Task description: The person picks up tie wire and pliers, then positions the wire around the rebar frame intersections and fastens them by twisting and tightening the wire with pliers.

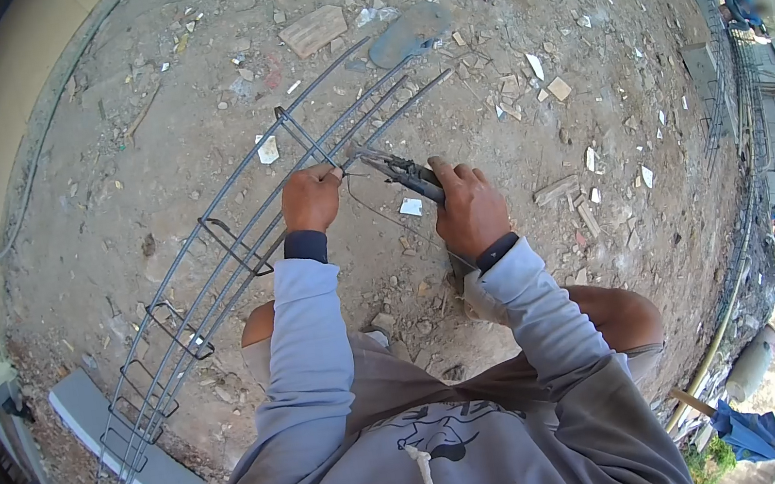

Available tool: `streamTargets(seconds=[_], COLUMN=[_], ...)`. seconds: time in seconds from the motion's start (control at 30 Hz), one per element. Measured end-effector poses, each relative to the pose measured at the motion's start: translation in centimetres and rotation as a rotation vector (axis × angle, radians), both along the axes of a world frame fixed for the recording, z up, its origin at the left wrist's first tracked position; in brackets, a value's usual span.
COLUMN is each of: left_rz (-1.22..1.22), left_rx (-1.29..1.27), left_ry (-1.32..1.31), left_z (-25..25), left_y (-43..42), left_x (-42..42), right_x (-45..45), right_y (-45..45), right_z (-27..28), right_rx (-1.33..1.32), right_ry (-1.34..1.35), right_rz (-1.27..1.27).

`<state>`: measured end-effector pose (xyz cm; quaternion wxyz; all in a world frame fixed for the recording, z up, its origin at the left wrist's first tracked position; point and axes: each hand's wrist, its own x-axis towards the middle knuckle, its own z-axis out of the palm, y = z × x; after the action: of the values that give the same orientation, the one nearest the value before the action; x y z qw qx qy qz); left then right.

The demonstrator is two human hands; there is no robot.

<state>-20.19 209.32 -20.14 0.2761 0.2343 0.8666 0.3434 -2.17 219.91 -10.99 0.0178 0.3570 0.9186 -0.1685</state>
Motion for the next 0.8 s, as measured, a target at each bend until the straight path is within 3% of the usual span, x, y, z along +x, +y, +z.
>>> streamTargets(seconds=[0.07,0.53,0.8], left_rz=[-0.017,0.017,0.014], left_rx=[0.008,-0.031,-0.055], left_ry=[0.036,0.036,0.086], left_z=[-0.6,-0.5,-0.6], left_y=[-0.1,0.1,0.2], left_x=[0.2,0.2,0.5], right_x=[-0.4,-1.0,-0.6], right_y=[-0.3,-0.2,0.0], right_z=[-0.3,-1.6,-2.5], right_rx=[0.159,0.321,0.129], right_ry=[-0.121,-0.166,-0.323], right_rz=[0.01,0.138,0.203])
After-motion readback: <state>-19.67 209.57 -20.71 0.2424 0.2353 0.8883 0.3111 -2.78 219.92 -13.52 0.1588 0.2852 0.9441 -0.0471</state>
